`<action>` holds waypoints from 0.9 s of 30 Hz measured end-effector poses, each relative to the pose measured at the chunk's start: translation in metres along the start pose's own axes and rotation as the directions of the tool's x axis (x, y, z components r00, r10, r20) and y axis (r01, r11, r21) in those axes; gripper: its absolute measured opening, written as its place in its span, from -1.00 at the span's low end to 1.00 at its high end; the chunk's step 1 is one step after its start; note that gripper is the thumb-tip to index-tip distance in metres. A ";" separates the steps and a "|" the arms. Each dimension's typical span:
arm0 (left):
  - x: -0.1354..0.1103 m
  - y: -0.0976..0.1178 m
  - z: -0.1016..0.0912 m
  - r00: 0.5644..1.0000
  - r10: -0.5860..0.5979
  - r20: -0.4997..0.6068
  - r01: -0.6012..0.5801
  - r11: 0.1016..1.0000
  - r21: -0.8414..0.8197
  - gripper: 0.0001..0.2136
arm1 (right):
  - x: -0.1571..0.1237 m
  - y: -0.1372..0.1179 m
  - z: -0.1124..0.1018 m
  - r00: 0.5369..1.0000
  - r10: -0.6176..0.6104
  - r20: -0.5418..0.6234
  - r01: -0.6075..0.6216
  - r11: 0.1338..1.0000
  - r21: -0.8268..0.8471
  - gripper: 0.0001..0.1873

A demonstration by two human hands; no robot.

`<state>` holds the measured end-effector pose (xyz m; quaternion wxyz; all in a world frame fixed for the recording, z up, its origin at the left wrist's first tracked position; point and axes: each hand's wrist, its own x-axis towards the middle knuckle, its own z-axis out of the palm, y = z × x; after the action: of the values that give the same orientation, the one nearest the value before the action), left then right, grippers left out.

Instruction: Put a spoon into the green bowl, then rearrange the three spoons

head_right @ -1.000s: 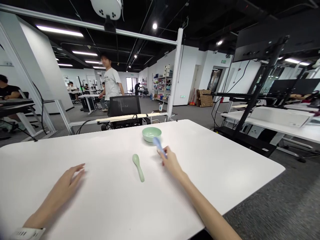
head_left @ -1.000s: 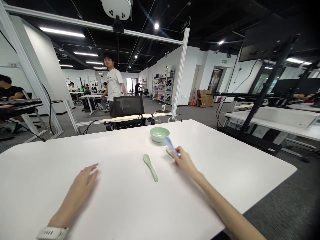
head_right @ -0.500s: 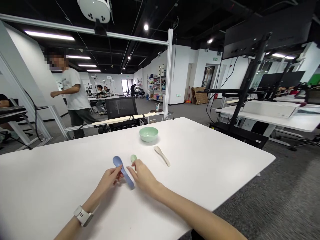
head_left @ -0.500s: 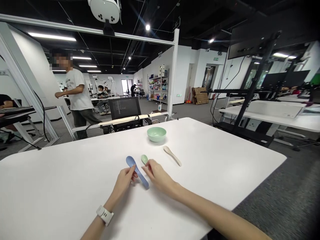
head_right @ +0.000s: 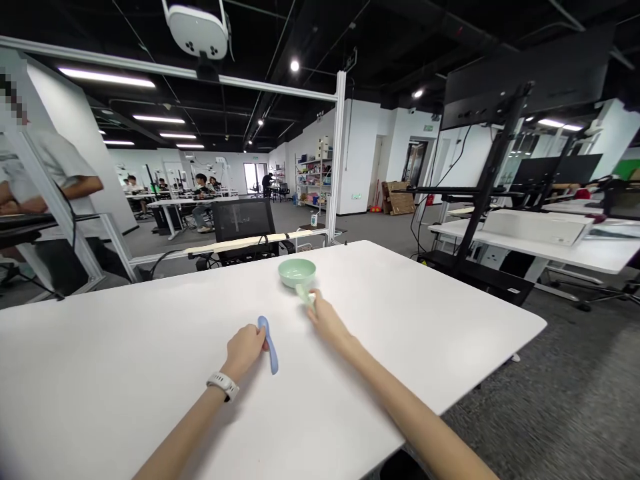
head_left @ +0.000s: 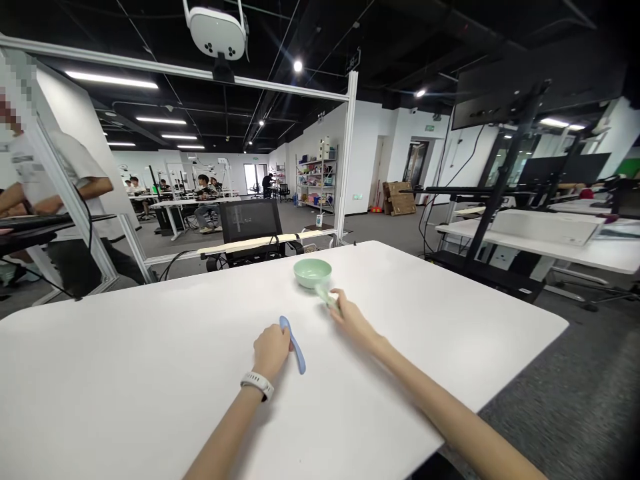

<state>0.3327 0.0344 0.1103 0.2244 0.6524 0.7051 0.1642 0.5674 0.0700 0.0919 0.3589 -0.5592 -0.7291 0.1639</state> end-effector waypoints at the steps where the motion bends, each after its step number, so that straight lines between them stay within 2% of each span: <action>1: 0.001 0.003 0.001 1.000 0.000 -0.013 0.000 1.000 0.030 -0.51 | 0.005 0.015 -0.013 0.999 0.027 -0.039 -0.028 0.999 -0.017 -0.52; 6: 0.005 0.017 0.015 0.997 0.005 -0.083 0.007 0.989 0.146 -0.47 | 0.017 0.088 -0.067 0.975 0.162 -0.155 -0.184 0.973 -0.142 -0.52; 10: 0.009 0.023 0.027 0.993 0.025 -0.117 -0.002 0.981 0.194 -0.51 | 0.014 0.124 -0.087 0.960 0.191 -0.205 -0.233 0.951 -0.205 -0.54; 17: 0.006 0.023 0.028 0.990 0.023 -0.140 0.011 0.972 0.233 -0.48 | 0.009 0.145 -0.083 0.959 0.230 -0.167 -0.265 0.934 -0.239 -0.59; 27: 0.004 0.024 0.026 0.989 0.020 -0.144 0.013 0.975 0.223 -0.48 | 0.011 0.158 -0.074 0.949 0.218 -0.229 -0.266 0.942 -0.204 -0.58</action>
<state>0.3664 0.0391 0.1008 0.0975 0.6611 0.7323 0.1312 0.7289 0.1187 0.0450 0.3404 -0.6969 -0.6281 0.0626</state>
